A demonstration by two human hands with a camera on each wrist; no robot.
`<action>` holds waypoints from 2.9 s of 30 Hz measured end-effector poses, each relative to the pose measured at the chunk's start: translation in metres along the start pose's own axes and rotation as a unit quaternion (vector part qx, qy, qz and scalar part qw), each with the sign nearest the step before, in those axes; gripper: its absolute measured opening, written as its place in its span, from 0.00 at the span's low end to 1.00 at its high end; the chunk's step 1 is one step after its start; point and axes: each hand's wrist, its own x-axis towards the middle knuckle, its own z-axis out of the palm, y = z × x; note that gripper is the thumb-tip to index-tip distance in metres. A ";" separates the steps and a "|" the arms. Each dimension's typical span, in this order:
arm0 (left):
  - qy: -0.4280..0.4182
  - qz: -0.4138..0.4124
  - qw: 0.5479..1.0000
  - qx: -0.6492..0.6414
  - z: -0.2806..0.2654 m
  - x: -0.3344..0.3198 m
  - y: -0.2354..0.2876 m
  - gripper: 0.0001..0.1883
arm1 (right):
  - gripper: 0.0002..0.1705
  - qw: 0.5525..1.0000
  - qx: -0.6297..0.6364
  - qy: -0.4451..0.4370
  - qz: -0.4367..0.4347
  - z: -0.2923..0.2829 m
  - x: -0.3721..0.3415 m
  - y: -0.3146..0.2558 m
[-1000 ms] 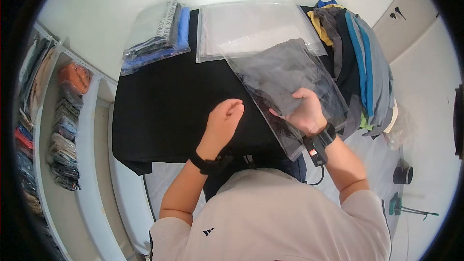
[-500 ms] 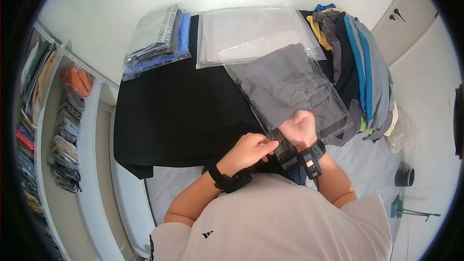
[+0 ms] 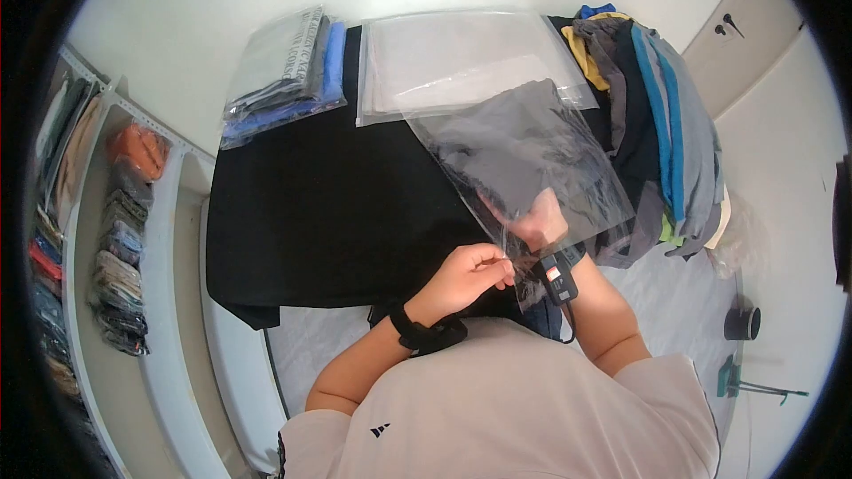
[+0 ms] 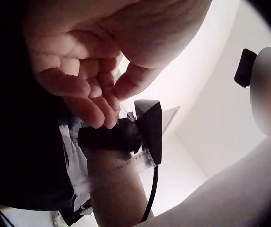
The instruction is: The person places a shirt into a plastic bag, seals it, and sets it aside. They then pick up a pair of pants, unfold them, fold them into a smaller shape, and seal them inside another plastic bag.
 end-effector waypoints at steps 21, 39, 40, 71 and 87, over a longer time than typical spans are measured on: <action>0.155 0.014 0.977 -0.147 -0.011 -0.006 -0.005 0.08 | 0.19 0.995 -0.004 -0.080 -0.053 0.006 0.067 0.107; 0.246 0.408 0.822 0.311 -0.009 -0.023 0.005 0.12 | 0.39 0.822 -0.559 -0.002 -0.105 0.005 -0.003 -0.044; 0.246 0.408 0.821 0.314 -0.010 -0.023 0.003 0.12 | 0.39 0.824 -0.557 -0.001 -0.108 0.008 0.005 -0.045; 0.155 0.336 0.773 0.515 0.013 -0.018 -0.015 0.18 | 0.32 0.757 -0.644 -0.101 0.045 0.016 0.068 -0.012; 0.172 0.266 0.721 0.617 0.033 0.007 -0.037 0.23 | 0.30 0.782 -0.601 -0.155 0.062 -0.004 0.137 0.003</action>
